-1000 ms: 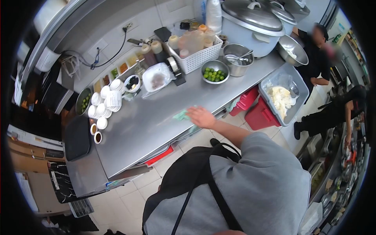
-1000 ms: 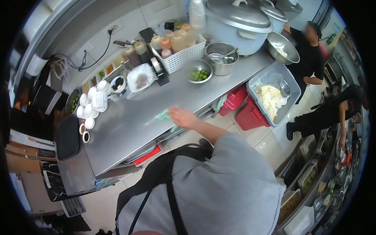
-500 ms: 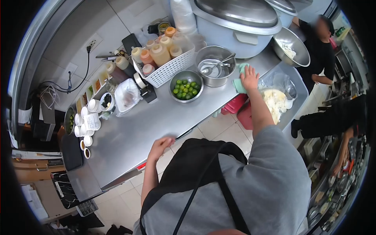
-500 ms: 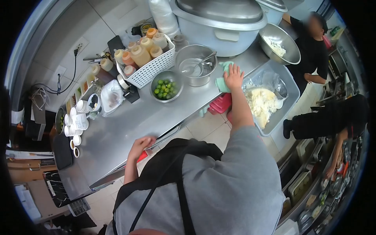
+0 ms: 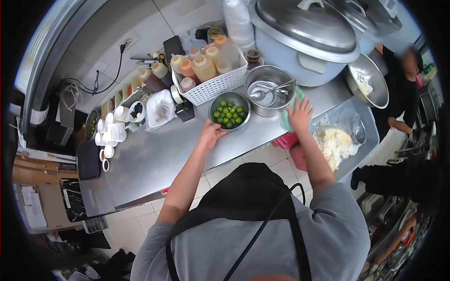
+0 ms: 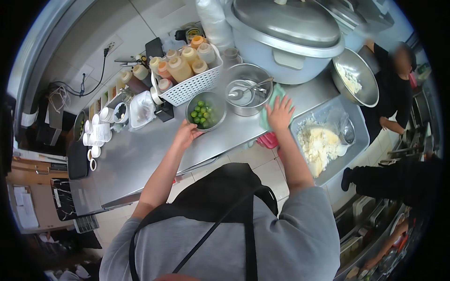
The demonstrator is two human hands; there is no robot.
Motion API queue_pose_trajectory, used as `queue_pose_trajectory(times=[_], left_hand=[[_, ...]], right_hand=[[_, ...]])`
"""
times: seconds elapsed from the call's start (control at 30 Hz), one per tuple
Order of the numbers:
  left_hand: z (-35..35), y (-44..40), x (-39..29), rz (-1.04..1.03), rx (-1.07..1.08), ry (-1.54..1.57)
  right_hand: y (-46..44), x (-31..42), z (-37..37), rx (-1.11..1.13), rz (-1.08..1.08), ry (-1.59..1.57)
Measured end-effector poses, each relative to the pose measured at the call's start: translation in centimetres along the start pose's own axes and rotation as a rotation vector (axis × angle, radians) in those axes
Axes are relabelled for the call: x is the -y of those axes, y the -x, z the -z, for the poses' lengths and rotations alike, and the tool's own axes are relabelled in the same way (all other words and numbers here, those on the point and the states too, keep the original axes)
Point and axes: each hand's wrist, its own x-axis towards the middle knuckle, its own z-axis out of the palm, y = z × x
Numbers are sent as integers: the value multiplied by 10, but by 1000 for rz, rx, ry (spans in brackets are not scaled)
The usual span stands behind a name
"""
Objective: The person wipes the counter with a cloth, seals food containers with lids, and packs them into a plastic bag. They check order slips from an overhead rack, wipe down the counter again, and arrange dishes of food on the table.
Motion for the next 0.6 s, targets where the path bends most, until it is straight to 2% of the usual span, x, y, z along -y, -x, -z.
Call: queue_pose_trajectory(times=[0.07, 0.1, 0.2, 0.23, 0.3, 0.43, 0.53, 0.6], left_hand=[[12, 6, 6, 10, -83, 9], [18, 13, 10, 29, -153, 7], [54, 58, 22, -45, -103, 66], [63, 77, 24, -36, -177, 97], [87, 116, 31, -52, -249, 110], [123, 186, 48, -138, -323, 136], [135, 227, 53, -181, -459, 196], [138, 248, 53, -248, -516, 257]], right_hand=[[42, 31, 23, 35, 135, -75], [60, 48, 35, 148, 181, -96], [93, 92, 66, 303, 366, -220], [95, 106, 67, 307, 368, -222], [92, 130, 69, 303, 543, -333], [51, 179, 34, 222, 571, -392], [20, 220, 20, 124, 480, -371], [11, 248, 29, 289, 476, -276]])
